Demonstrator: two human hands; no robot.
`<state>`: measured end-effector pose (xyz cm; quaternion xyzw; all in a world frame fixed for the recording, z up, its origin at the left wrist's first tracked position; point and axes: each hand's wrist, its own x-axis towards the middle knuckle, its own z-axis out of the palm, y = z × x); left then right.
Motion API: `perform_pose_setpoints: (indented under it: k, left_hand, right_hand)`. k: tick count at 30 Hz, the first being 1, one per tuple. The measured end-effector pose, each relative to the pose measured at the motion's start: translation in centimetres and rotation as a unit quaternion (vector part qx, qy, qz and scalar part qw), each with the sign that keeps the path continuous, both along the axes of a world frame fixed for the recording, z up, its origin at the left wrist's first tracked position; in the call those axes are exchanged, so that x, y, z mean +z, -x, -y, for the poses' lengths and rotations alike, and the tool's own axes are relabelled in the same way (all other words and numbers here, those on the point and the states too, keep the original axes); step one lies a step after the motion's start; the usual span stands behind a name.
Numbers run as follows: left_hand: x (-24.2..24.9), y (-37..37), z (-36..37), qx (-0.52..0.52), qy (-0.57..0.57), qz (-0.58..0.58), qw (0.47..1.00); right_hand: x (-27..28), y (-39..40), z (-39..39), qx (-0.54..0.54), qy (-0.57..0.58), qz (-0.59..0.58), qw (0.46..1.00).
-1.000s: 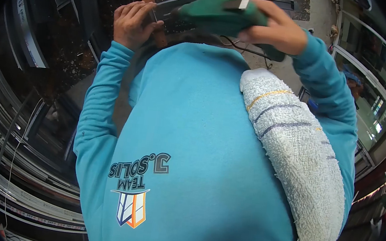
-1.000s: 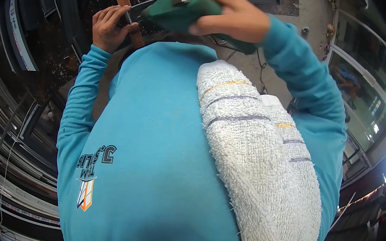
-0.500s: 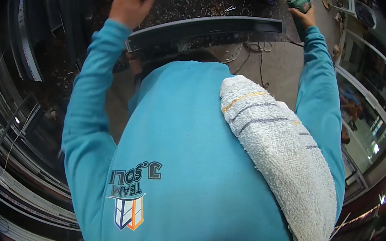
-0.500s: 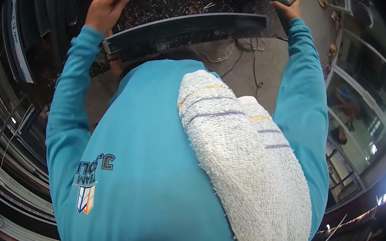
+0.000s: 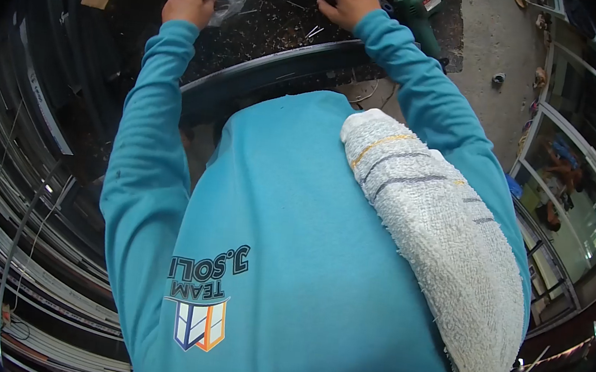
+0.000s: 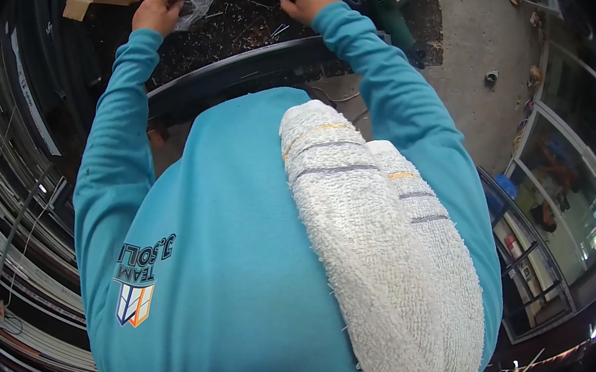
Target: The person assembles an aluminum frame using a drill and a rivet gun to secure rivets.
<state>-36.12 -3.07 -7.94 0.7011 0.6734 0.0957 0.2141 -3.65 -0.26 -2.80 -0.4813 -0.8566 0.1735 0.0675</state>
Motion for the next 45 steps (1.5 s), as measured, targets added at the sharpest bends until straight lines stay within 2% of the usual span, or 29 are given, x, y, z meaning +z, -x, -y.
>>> perform_pose_setpoints:
  k: [2,5,6,7,9,11,13,15,16,17,20,23,26,30,35,37,43,45]
  left_hand:
    - [0.5,0.9,1.0,0.062,0.008,0.155,0.986]
    - [2.5,0.9,2.6,0.145,0.028,0.352,0.924]
    - [4.5,0.1,3.0,0.159,0.000,0.376,0.913]
    - [5.9,-0.6,3.0,0.198,-0.007,0.439,0.876]
    - [9.5,-2.4,2.8,0.222,-0.024,0.599,0.769]
    - [13.6,-4.1,2.1,0.188,-0.050,0.683,0.704]
    - [16.8,-5.7,1.0,0.142,-0.073,0.747,0.645]
    - [18.9,-6.5,0.1,0.088,-0.093,0.790,0.600]
    - [18.7,-6.1,-0.1,0.037,-0.088,0.798,0.595]
    - [18.9,-5.8,-0.1,0.017,-0.086,0.795,0.601]
    - [19.6,-5.6,0.4,-0.019,-0.070,0.791,0.608]
    - [20.0,-5.4,1.0,-0.018,-0.082,0.761,0.643]
    - [19.9,-5.4,2.0,-0.014,-0.085,0.750,0.656]
    - [19.0,-4.6,3.5,-0.056,-0.083,0.767,0.634]
    - [18.9,-3.8,5.7,-0.077,-0.084,0.792,0.600]
    - [19.5,-3.5,6.7,-0.058,-0.093,0.780,0.616]
    - [19.9,-2.2,11.5,-0.010,-0.119,0.743,0.658]
    - [18.5,-2.3,13.7,0.019,-0.144,0.729,0.669]
  right_hand:
    - [-3.1,0.3,-1.7,-0.002,-0.026,0.005,1.000]
    - [-2.4,-0.5,-2.6,-0.036,0.090,-0.092,0.991]
    - [-0.7,-0.9,-2.7,-0.009,0.042,-0.167,0.985]
    - [2.5,-1.3,-2.3,-0.018,0.109,-0.232,0.966]
    - [7.3,-1.0,-1.7,-0.005,0.136,-0.349,0.927]
    - [9.3,-0.1,-1.7,0.024,0.210,-0.421,0.882]
    - [9.5,0.9,-1.2,0.092,0.226,-0.488,0.838]
    - [9.5,2.1,-0.6,0.078,0.313,-0.554,0.768]
    - [10.3,2.8,-0.1,0.048,0.367,-0.587,0.720]
    - [9.9,3.2,0.3,0.062,0.397,-0.630,0.665]
    - [10.9,2.8,0.3,0.074,0.471,-0.594,0.648]
    - [11.2,3.3,0.7,0.093,0.486,-0.597,0.632]
    - [11.4,2.9,1.0,0.103,0.502,-0.557,0.654]
    - [12.0,3.6,2.5,0.100,0.445,-0.541,0.707]
    - [12.8,3.7,4.4,0.103,0.442,-0.513,0.728]
    - [13.1,4.1,5.5,0.095,0.446,-0.510,0.729]
    - [14.0,6.2,9.0,0.123,0.348,-0.458,0.809]
    - [14.8,7.8,10.7,0.145,0.326,-0.343,0.869]
